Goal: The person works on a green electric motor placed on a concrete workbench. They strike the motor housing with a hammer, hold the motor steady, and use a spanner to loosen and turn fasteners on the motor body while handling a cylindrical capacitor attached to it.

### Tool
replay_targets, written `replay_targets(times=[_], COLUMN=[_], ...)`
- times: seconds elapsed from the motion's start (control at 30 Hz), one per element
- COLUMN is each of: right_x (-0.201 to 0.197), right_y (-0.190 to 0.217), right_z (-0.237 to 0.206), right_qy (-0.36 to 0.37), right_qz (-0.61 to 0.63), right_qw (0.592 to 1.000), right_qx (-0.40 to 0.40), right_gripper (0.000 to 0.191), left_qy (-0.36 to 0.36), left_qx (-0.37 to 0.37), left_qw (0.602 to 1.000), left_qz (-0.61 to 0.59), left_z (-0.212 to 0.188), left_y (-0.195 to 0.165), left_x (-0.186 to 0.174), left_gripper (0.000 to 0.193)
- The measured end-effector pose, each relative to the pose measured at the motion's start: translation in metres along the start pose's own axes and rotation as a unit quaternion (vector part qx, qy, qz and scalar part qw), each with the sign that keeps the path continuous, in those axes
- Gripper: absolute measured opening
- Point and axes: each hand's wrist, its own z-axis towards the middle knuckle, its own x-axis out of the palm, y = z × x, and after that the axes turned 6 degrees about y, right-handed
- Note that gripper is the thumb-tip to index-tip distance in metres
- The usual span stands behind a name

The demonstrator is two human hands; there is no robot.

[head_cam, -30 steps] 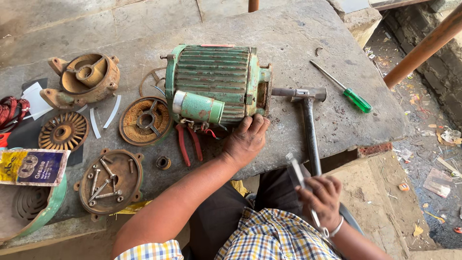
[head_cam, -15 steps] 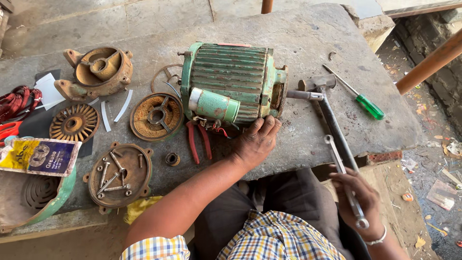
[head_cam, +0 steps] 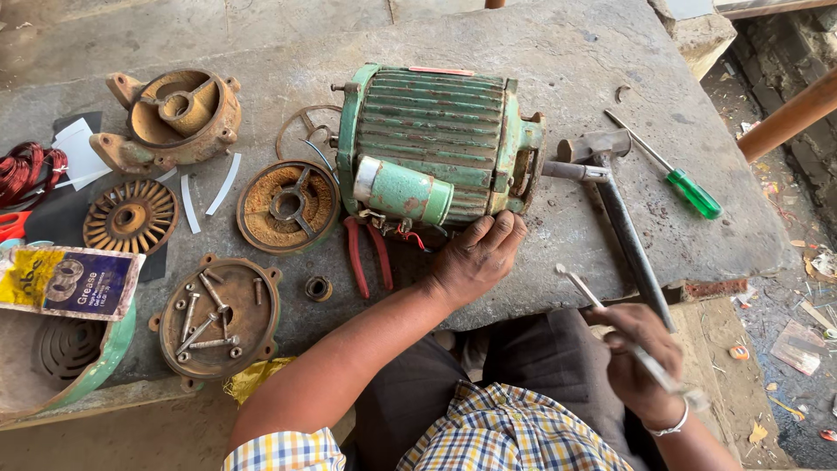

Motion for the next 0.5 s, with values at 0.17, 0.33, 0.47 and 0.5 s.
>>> replay_targets(times=[0.17, 0.33, 0.47, 0.5], right_x=[0.007, 0.012, 0.017, 0.018], right_y=[-0.007, 0.001, 0.006, 0.006], right_z=[0.009, 0.011, 0.007, 0.006], right_qy=[-0.025, 0.073, 0.040, 0.017], right_qz=[0.020, -0.020, -0.025, 0.001], right_qw=[0.995, 0.993, 0.995, 0.997], right_qx=[0.096, 0.093, 0.084, 0.080], right_gripper=[0.020, 0.025, 0.020, 0.018], left_qy=[0.025, 0.038, -0.066, -0.081], left_qx=[0.006, 0.002, 0.007, -0.026], left_qw=[1.000, 0.999, 0.980, 0.975], left_qz=[0.012, -0.039, -0.187, -0.206], left_z=[0.002, 0.011, 0.029, 0.042], left_y=[-0.001, 0.004, 0.036, 0.053], left_x=[0.001, -0.023, -0.066, -0.066], left_gripper=[0.021, 0.029, 0.028, 0.028])
